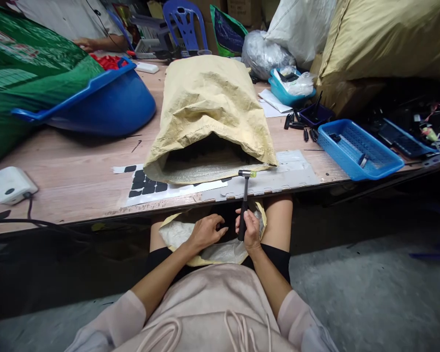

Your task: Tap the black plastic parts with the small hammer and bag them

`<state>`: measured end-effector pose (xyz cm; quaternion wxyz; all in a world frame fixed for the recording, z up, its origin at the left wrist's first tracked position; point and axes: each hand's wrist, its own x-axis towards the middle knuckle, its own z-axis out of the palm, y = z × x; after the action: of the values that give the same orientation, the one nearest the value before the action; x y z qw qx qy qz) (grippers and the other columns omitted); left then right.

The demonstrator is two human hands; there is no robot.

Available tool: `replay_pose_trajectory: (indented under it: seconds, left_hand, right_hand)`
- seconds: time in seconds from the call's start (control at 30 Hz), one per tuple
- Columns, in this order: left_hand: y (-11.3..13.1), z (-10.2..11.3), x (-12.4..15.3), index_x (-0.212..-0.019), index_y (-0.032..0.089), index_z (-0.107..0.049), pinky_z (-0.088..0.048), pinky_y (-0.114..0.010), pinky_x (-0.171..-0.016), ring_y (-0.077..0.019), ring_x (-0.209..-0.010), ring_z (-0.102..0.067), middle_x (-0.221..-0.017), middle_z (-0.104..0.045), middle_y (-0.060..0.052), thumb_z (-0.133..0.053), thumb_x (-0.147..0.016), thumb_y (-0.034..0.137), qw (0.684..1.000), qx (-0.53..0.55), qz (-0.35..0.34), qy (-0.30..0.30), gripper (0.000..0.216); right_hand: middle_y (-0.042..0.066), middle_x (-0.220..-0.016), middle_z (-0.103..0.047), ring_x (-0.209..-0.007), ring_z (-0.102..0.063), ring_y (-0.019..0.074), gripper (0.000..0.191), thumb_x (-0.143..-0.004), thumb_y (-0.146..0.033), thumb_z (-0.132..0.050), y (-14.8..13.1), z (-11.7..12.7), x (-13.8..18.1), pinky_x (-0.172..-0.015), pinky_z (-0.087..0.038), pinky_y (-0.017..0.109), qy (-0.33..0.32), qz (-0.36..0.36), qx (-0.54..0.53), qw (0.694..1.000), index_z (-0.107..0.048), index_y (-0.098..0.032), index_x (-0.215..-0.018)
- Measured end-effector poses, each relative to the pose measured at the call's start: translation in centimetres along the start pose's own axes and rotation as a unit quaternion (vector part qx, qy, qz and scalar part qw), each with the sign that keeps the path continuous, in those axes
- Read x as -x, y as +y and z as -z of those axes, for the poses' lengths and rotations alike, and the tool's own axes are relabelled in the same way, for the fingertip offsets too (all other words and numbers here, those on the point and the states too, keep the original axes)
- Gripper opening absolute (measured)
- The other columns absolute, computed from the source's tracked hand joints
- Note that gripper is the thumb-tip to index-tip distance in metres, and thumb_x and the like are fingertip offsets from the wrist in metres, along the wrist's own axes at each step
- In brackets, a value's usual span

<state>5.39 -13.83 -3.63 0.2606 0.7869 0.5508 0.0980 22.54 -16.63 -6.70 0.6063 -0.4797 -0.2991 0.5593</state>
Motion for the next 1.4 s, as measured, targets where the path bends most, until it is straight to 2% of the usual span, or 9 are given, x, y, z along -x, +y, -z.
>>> replay_pose_trajectory:
  seconds: [0.17, 0.3, 0.5, 0.7, 0.77, 0.87, 1.0, 1.17, 1.4]
  left_hand:
    - [0.2, 6.3, -3.4, -0.078, 0.022, -0.070, -0.045, -0.029, -0.064, -0.0164, -0.066, -0.060, -0.072, -0.068, -0.003, -0.061, -0.092, 0.033, 0.965, 0.044, -0.069, 0.248, 0.020]
    - [-2.5, 11.9, -9.7, -0.083, 0.019, -0.072, -0.050, -0.033, -0.074, -0.0217, -0.076, -0.065, -0.077, -0.069, -0.007, -0.064, -0.087, 0.032, 0.926, 0.044, 0.063, 0.369, 0.016]
    - [-4.6, 14.4, -15.9, -0.105, 0.009, -0.077, -0.054, -0.044, -0.089, -0.0410, -0.109, -0.070, -0.107, -0.076, -0.023, -0.066, -0.082, 0.034, 0.923, -0.016, 0.264, 0.280, 0.035]
    - [-3.4, 14.1, -14.6, -0.109, 0.012, -0.078, -0.053, -0.045, -0.089, -0.0405, -0.107, -0.069, -0.109, -0.076, -0.021, -0.064, -0.085, 0.037, 0.933, -0.057, 0.272, 0.228, 0.038]
    - [-3.2, 13.9, -13.2, -0.108, 0.015, -0.078, -0.053, -0.041, -0.084, -0.0357, -0.100, -0.070, -0.103, -0.076, -0.016, -0.064, -0.086, 0.038, 0.937, -0.045, 0.242, 0.248, 0.034]
    - [-2.5, 12.9, -10.9, -0.103, 0.020, -0.077, -0.052, -0.034, -0.082, -0.0262, -0.093, -0.068, -0.101, -0.074, -0.009, -0.068, -0.086, 0.037, 0.958, -0.031, 0.112, 0.262, 0.026]
    - [-0.8, 10.4, -9.7, -0.096, 0.023, -0.077, -0.049, -0.030, -0.078, -0.0212, -0.089, -0.065, -0.094, -0.071, -0.004, -0.074, -0.086, 0.038, 0.982, 0.003, -0.049, 0.181, 0.019]
    - [-0.2, 8.1, -10.9, -0.099, 0.023, -0.078, -0.049, -0.030, -0.075, -0.0195, -0.084, -0.063, -0.092, -0.068, -0.003, -0.080, -0.083, 0.036, 0.983, 0.057, -0.100, 0.145, 0.021]
    - [-2.1, 7.9, -10.6, -0.095, 0.019, -0.077, -0.049, -0.030, -0.074, -0.0165, -0.078, -0.059, -0.091, -0.065, -0.002, -0.080, -0.080, 0.030, 0.969, 0.159, -0.129, 0.139, 0.019]
  right_hand:
    - [-0.002, -0.059, -0.058, -0.044, -0.049, 0.0109, 0.046, -0.091, -0.064, -0.060, -0.1, 0.0, 0.1, -0.040, -0.038, 0.022, 0.004, -0.003, 0.009, 1.000, -0.070, -0.019, -0.093]
    - [-0.002, -0.059, -0.057, -0.044, -0.050, 0.0112, 0.046, -0.092, -0.065, -0.059, 0.0, 0.0, 0.0, -0.040, -0.039, 0.022, -0.005, -0.002, 0.010, 1.000, -0.069, -0.020, -0.094]
    - [-0.002, -0.059, -0.058, -0.045, -0.049, 0.0104, 0.046, -0.088, -0.065, -0.064, -0.1, -0.1, 0.1, -0.041, -0.038, 0.022, -0.001, -0.013, -0.011, 1.000, -0.070, -0.020, -0.091]
    - [-0.002, -0.059, -0.058, -0.046, -0.049, 0.0106, 0.045, -0.089, -0.064, -0.064, 0.0, 0.0, 0.1, -0.041, -0.039, 0.022, -0.001, -0.012, -0.018, 1.000, -0.071, -0.020, -0.090]
    - [-0.002, -0.059, -0.058, -0.046, -0.049, 0.0107, 0.044, -0.089, -0.064, -0.064, 0.1, 0.0, 0.1, -0.041, -0.038, 0.022, -0.002, -0.013, -0.018, 1.000, -0.071, -0.020, -0.091]
    - [-0.002, -0.060, -0.058, -0.046, -0.049, 0.0104, 0.045, -0.089, -0.064, -0.065, 0.3, 0.0, 0.0, -0.042, -0.038, 0.022, -0.001, -0.015, -0.020, 1.000, -0.072, -0.020, -0.090]
    - [-0.002, -0.061, -0.058, -0.048, -0.049, 0.0101, 0.046, -0.088, -0.064, -0.066, 0.5, 0.2, -0.1, -0.043, -0.039, 0.021, 0.004, -0.013, -0.023, 1.000, -0.072, -0.019, -0.092]
    - [-0.002, -0.063, -0.057, -0.050, -0.050, 0.0097, 0.044, -0.089, -0.062, -0.066, 0.5, 0.4, 0.0, -0.044, -0.041, 0.021, 0.009, 0.002, -0.008, 1.000, -0.072, -0.019, -0.095]
    - [-0.005, -0.068, -0.055, -0.048, -0.051, 0.0093, 0.045, -0.096, -0.062, -0.059, 0.4, 0.1, 0.3, -0.043, -0.043, 0.021, 0.021, 0.035, 0.045, 0.998, -0.067, -0.021, -0.113]
